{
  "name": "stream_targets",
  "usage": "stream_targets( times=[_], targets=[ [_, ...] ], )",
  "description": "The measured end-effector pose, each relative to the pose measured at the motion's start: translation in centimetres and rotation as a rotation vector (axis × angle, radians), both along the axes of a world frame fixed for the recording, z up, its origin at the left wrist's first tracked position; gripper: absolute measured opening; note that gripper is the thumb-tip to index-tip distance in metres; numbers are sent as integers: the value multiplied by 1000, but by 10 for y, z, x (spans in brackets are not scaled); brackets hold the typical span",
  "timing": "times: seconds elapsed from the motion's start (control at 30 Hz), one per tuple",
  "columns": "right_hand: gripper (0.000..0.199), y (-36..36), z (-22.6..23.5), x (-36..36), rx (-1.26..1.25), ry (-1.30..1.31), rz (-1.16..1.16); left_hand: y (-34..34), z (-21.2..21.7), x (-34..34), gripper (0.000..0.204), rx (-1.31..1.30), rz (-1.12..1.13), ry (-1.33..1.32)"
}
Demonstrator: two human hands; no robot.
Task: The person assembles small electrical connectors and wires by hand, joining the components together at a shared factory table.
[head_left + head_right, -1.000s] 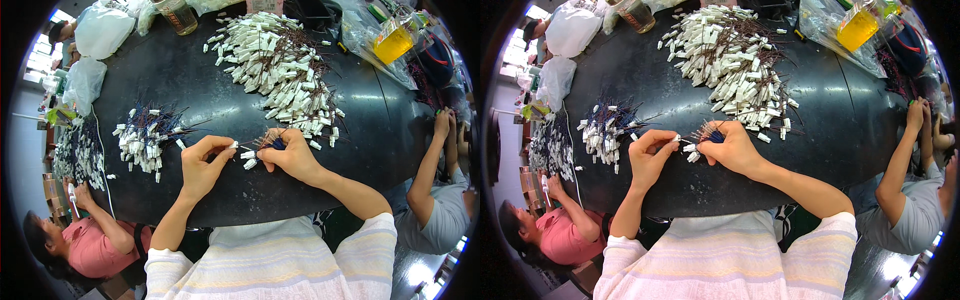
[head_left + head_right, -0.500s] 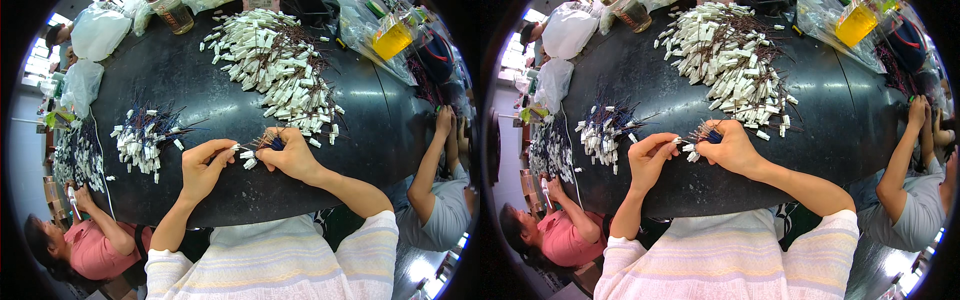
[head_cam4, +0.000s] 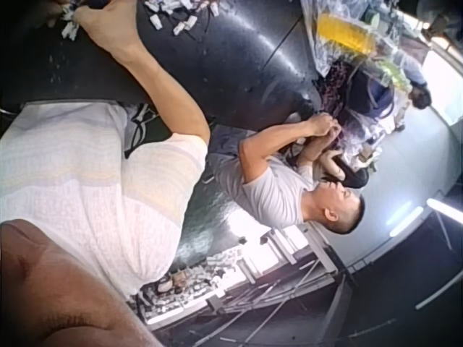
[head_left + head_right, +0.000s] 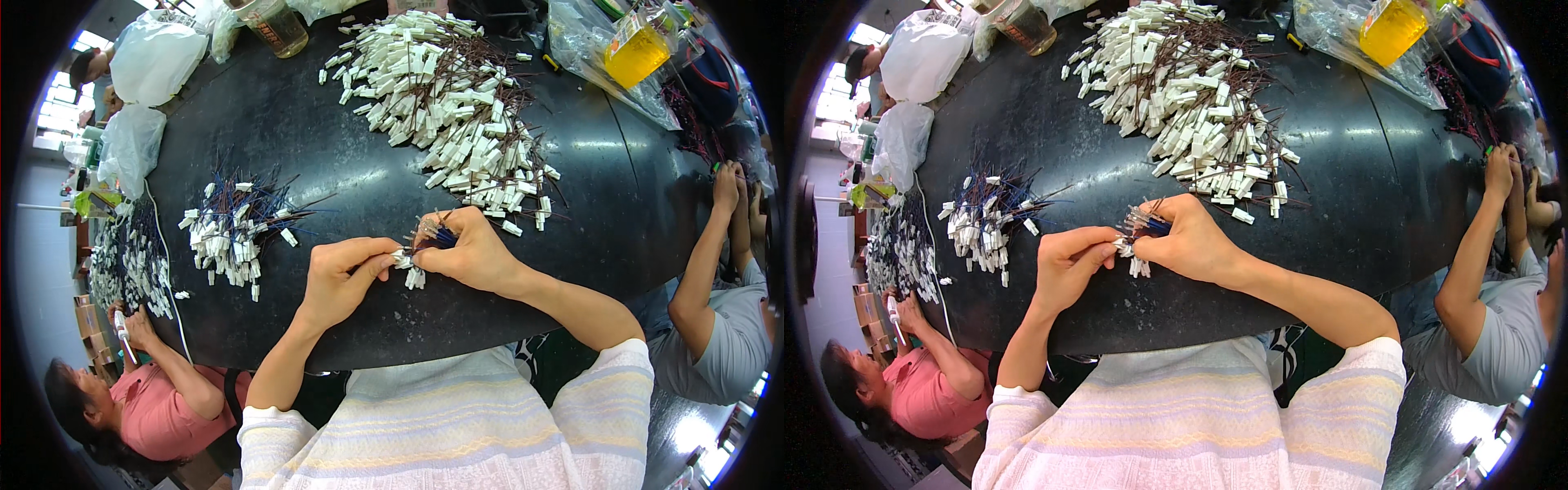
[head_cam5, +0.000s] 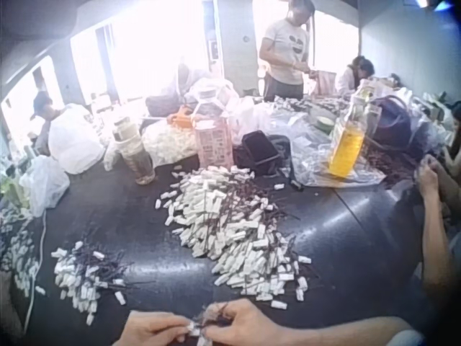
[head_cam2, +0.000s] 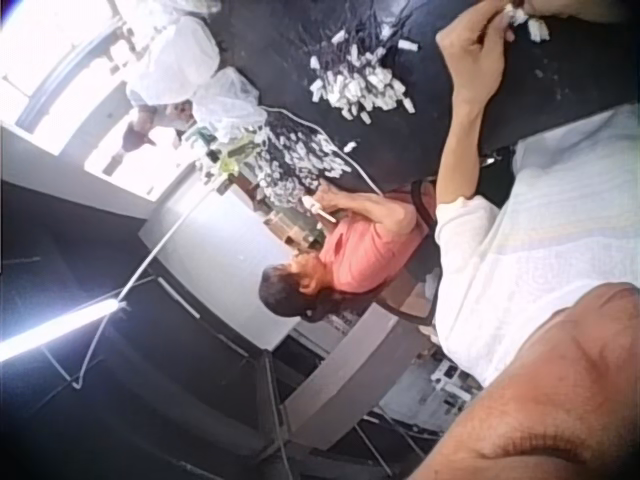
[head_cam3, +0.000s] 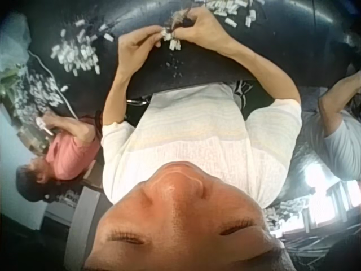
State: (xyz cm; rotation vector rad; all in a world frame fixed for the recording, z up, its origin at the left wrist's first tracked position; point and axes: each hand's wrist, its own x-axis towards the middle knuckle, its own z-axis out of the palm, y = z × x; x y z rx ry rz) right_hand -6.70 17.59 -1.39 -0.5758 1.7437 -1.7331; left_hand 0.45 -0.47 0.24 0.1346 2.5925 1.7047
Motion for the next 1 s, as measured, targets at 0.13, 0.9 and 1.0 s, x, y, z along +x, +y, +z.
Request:
stream_targets(
  times=[0.13, 0.9, 1.0],
  targets=[
    [9, -1, 6, 2, -56, -71, -24, -1, -11, 2, 12, -4, 6, 101],
    [10, -5, 10, 2, -54, -162, -71, 23, -11, 6, 12, 363, 151, -19],
    [11, -1, 7, 7, -23, -201, -72, 18, 1, 9, 10, 135, 105, 8]
  ],
)
